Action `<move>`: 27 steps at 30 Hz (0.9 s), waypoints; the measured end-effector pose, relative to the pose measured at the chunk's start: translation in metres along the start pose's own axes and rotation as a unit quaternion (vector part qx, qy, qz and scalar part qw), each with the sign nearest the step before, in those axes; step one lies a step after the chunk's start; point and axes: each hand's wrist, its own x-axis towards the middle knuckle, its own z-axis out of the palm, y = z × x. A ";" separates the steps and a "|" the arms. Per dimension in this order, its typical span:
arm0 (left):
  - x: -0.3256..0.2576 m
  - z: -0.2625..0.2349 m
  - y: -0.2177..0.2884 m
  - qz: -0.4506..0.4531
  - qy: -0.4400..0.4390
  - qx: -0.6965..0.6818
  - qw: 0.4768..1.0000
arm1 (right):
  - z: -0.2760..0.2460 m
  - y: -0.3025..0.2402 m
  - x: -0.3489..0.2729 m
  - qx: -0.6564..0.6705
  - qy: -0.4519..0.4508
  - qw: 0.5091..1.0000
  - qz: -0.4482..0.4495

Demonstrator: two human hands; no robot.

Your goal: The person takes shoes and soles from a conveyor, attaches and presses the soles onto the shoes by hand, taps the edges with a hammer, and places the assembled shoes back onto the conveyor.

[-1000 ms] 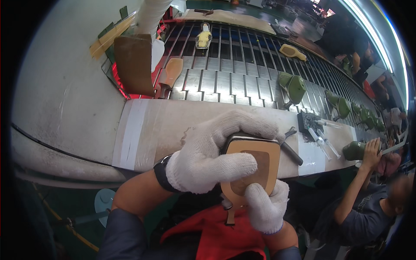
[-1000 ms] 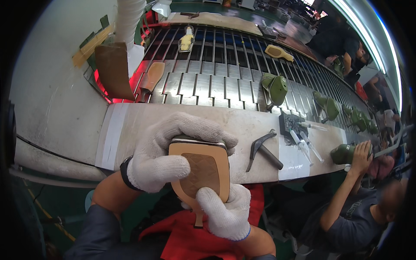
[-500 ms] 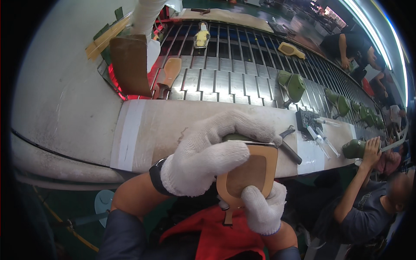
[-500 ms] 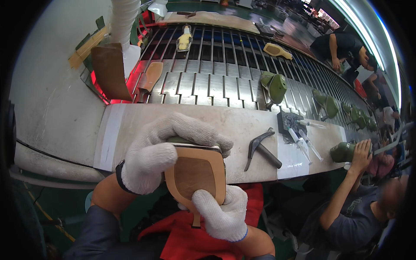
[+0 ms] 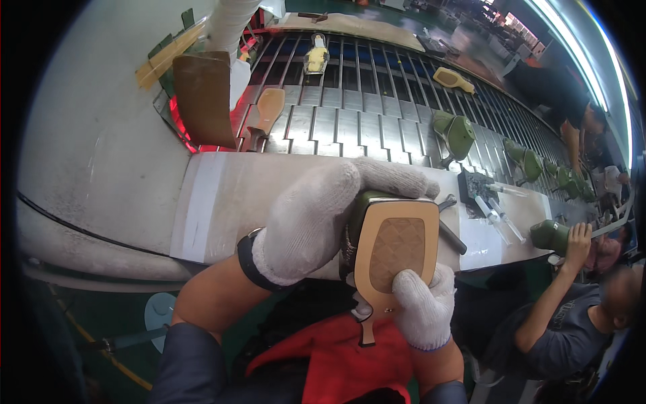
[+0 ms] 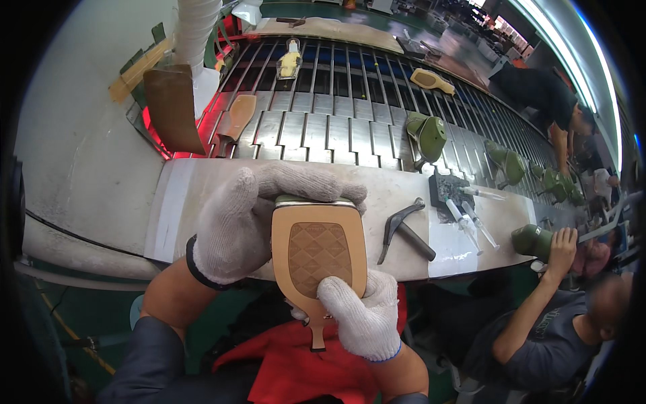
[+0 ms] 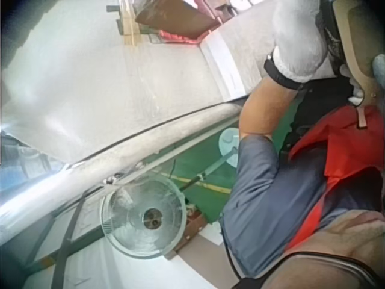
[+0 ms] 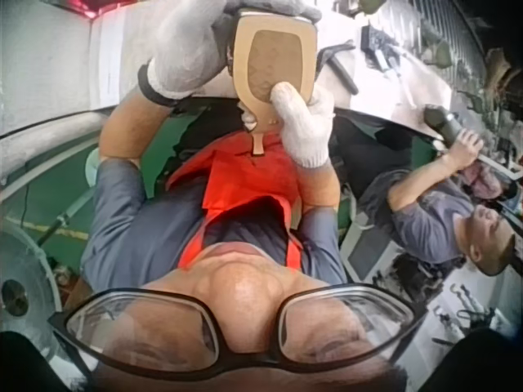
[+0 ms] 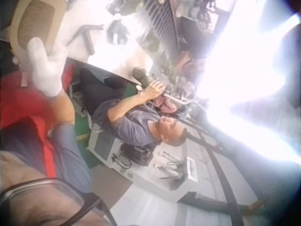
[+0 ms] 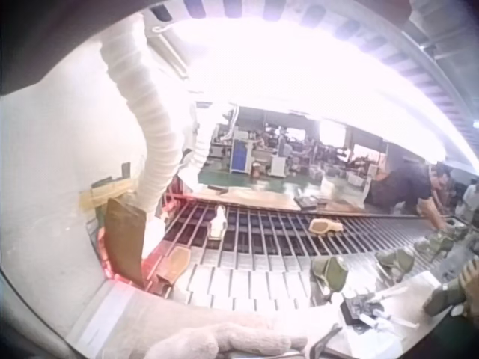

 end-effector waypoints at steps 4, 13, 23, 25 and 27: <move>-0.003 0.011 0.010 0.006 -0.007 0.065 0.998 | 0.006 -0.004 0.001 -0.017 0.031 0.999 -0.019; 0.004 -0.007 0.004 0.014 -0.065 0.006 0.998 | 0.006 -0.010 0.006 -0.044 0.026 0.999 -0.015; -0.021 -0.009 0.004 0.037 -0.038 -0.038 0.998 | 0.009 -0.001 0.001 -0.086 0.008 0.995 -0.042; -0.034 0.004 0.016 -0.020 0.042 0.005 0.999 | 0.011 0.005 -0.004 -0.145 -0.007 0.988 -0.047; -0.041 0.013 0.032 -0.034 0.080 0.017 0.996 | 0.014 0.008 -0.005 -0.134 -0.006 0.990 -0.035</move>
